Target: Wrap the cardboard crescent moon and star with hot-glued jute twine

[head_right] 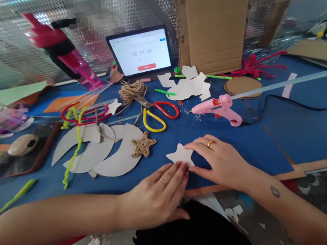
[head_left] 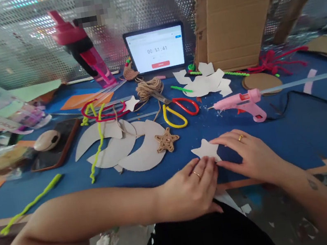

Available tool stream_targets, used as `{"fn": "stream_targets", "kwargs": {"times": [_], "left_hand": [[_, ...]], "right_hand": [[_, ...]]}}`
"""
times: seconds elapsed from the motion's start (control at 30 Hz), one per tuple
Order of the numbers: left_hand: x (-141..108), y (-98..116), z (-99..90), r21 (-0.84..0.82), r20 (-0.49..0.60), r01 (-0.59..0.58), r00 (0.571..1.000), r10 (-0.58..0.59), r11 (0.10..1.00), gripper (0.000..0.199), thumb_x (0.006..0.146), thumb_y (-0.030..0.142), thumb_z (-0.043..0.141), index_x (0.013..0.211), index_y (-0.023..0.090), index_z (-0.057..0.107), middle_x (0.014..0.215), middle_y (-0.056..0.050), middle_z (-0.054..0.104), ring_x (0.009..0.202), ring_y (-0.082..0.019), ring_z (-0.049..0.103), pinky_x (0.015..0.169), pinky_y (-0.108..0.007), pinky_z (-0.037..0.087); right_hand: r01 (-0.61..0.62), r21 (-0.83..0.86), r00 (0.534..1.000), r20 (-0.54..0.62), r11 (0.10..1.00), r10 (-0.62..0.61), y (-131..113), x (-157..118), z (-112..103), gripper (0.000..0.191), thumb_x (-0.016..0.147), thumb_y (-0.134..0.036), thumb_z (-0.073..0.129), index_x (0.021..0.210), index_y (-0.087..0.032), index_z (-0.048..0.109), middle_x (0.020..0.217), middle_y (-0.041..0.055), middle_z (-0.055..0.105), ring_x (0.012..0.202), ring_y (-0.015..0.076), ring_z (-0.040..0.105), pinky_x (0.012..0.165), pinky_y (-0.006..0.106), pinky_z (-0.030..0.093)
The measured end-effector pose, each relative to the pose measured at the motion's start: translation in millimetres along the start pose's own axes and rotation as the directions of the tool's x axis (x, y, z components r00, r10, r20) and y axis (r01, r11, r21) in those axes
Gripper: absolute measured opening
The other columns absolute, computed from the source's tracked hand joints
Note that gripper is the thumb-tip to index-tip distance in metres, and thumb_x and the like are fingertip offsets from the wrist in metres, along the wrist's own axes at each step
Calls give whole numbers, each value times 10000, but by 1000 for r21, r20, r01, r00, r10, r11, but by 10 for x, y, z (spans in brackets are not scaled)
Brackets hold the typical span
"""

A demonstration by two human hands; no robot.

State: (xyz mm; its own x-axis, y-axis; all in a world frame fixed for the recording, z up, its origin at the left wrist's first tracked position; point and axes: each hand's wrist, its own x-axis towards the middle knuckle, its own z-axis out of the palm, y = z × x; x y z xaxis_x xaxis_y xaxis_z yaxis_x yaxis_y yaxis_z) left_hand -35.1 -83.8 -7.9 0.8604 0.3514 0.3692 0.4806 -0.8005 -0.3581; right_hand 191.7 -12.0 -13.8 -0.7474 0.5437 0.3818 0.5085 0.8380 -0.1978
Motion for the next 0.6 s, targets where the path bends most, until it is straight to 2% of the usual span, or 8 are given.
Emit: {"fn": "stream_targets", "kwargs": {"times": [0.07,0.17,0.37,0.6], "left_hand": [[-32,43,43,68,20,-13,1000,12,998,460,970,337,431,1223,-13,591,1233,-223,638,1132,-305,637,895,-366,577],[-67,31,61,65,41,-4,999,1,998,402,940,183,407,1266,11,567,1268,-200,624,1156,-281,622,959,-370,545],[-102,-15,107,-6,26,-11,1000,11,1000,426,936,177,381,1283,-7,544,1285,-228,599,1168,-299,606,977,-387,531],[-106,-7,87,-24,22,16,1000,-15,1000,416,941,159,369,1278,8,562,1287,-198,611,1175,-292,607,967,-358,545]], "right_hand": [[9,-19,1000,-4,1000,-9,-7,4,-3,313,926,-322,539,1205,-180,528,1111,81,670,1017,223,602,882,385,505],[39,-27,999,-7,999,-39,-18,14,-15,310,936,-315,525,1207,-163,528,1094,89,671,1003,218,602,879,374,503],[32,-42,999,14,999,-31,-27,19,-16,325,922,-312,552,1207,-156,536,1111,98,667,1017,221,608,881,372,506],[11,-37,1000,13,999,-11,-41,45,-42,320,934,-340,530,1208,-175,537,1105,102,679,1010,226,631,871,382,522]]}}
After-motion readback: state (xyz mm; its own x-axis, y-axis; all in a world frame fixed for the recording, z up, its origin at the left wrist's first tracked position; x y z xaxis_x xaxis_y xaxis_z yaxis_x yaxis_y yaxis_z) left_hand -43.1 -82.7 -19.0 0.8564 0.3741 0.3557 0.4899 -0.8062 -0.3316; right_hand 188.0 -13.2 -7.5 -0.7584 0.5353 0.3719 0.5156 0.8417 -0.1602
